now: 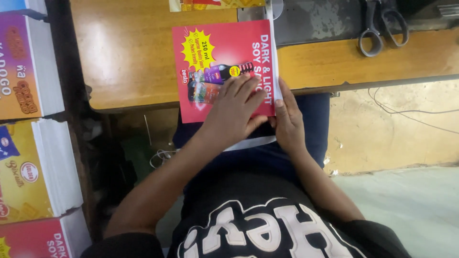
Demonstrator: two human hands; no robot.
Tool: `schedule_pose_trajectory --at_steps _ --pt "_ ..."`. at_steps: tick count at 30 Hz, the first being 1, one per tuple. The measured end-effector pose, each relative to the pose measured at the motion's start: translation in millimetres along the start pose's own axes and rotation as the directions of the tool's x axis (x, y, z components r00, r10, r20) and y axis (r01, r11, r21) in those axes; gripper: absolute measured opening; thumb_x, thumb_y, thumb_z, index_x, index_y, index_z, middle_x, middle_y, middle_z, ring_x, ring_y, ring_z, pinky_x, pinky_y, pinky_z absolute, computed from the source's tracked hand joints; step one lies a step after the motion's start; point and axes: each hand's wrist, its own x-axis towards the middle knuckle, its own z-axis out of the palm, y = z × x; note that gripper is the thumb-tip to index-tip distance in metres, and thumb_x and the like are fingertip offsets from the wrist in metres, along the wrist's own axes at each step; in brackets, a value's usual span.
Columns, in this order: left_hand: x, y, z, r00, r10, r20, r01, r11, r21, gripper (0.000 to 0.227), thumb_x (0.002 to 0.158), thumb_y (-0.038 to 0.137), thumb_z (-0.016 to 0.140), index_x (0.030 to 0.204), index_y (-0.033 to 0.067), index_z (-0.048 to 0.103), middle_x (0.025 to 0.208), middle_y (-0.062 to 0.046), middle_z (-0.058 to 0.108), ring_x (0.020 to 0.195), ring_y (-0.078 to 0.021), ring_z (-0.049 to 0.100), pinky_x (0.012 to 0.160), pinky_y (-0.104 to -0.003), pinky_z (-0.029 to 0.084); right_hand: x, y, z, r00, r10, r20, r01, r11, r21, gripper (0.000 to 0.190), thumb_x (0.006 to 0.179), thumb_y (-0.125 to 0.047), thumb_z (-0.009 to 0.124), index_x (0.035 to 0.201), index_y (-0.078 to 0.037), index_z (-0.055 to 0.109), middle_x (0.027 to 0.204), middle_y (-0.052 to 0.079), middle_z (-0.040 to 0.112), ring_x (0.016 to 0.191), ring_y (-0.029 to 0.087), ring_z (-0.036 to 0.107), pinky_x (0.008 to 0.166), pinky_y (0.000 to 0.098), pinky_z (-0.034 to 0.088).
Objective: The person sews white fabric straps onto the edges of various cardboard boxes using a sewing machine. They handle multiple boxes, including those labeled 'Dark & Light Soy Sauce' and 'Kadogo na Ziko Area', feeding them under the needle to attach the straps.
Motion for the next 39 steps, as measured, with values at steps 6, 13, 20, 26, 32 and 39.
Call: schedule_pose_trajectory --at_steps 6,13,20,26,32,39 --pt "46 -30 -19 1.000 0.029 0.001 -0.029 1.000 -0.013 0.048 0.094 0.010 0.076 0.138 -0.0046 0.064 0.145 -0.026 0.055 0.120 -0.0458 0.066 0.095 -0.052 0.055 -6 0 2 0.991 -0.135 0.011 0.135 0.991 -0.015 0.051 0.118 -0.029 0.048 0.166 -0.012 0.047 0.076 0.006 0.061 0.060 0.016 0.066 0.058 0.0274 0.057" --pt "76 -48 -7 0.999 0.024 -0.022 -0.021 0.992 0.123 0.030 0.106 0.030 0.079 0.119 0.0081 0.064 0.119 -0.011 0.065 0.109 -0.0279 0.062 0.090 -0.041 0.051 -4 12 -5 0.997 0.005 0.074 0.014 0.968 -0.250 0.063 0.113 -0.051 0.042 0.168 -0.021 0.036 0.119 0.007 0.074 0.075 0.011 0.064 0.063 0.0283 0.058" --pt "78 -55 4 0.997 0.036 0.064 -0.054 0.955 0.291 0.054 0.114 0.039 0.076 0.161 0.0209 0.057 0.174 -0.002 0.034 0.133 -0.0273 0.057 0.099 -0.045 0.049 -7 28 -5 0.979 -0.166 0.120 0.203 0.861 -0.466 0.054 0.119 -0.042 0.039 0.168 -0.019 0.034 0.138 0.018 0.071 0.110 0.025 0.077 0.063 0.0409 0.065" --pt "79 -56 7 0.999 0.042 0.016 -0.044 0.983 0.178 0.045 0.110 0.033 0.077 0.148 0.0128 0.063 0.158 -0.005 0.059 0.135 -0.0282 0.055 0.102 -0.045 0.048 -10 22 -3 0.952 -0.277 0.132 0.297 0.727 -0.620 0.047 0.122 -0.024 0.044 0.167 -0.013 0.038 0.116 0.014 0.079 0.078 0.026 0.075 0.050 0.0416 0.052" --pt "83 -55 6 0.997 0.062 -0.044 -0.055 0.987 0.152 0.050 0.103 0.050 0.084 0.134 0.0124 0.072 0.152 -0.001 0.062 0.123 -0.0270 0.056 0.093 -0.046 0.045 -9 18 -6 0.928 -0.336 0.161 0.340 0.589 -0.733 0.048 0.118 -0.010 0.049 0.166 -0.011 0.046 0.085 0.006 0.074 0.050 0.026 0.054 0.047 0.0427 0.043" --pt "91 -47 4 1.000 0.021 0.002 -0.021 0.982 0.185 0.051 0.094 0.047 0.089 0.128 0.0123 0.073 0.146 -0.003 0.064 0.120 -0.0292 0.058 0.089 -0.047 0.050 -5 -1 -16 0.950 -0.198 0.241 0.311 0.645 -0.698 0.052 0.118 -0.029 0.049 0.166 -0.010 0.039 0.127 0.021 0.076 0.095 0.023 0.079 0.057 0.0402 0.060"
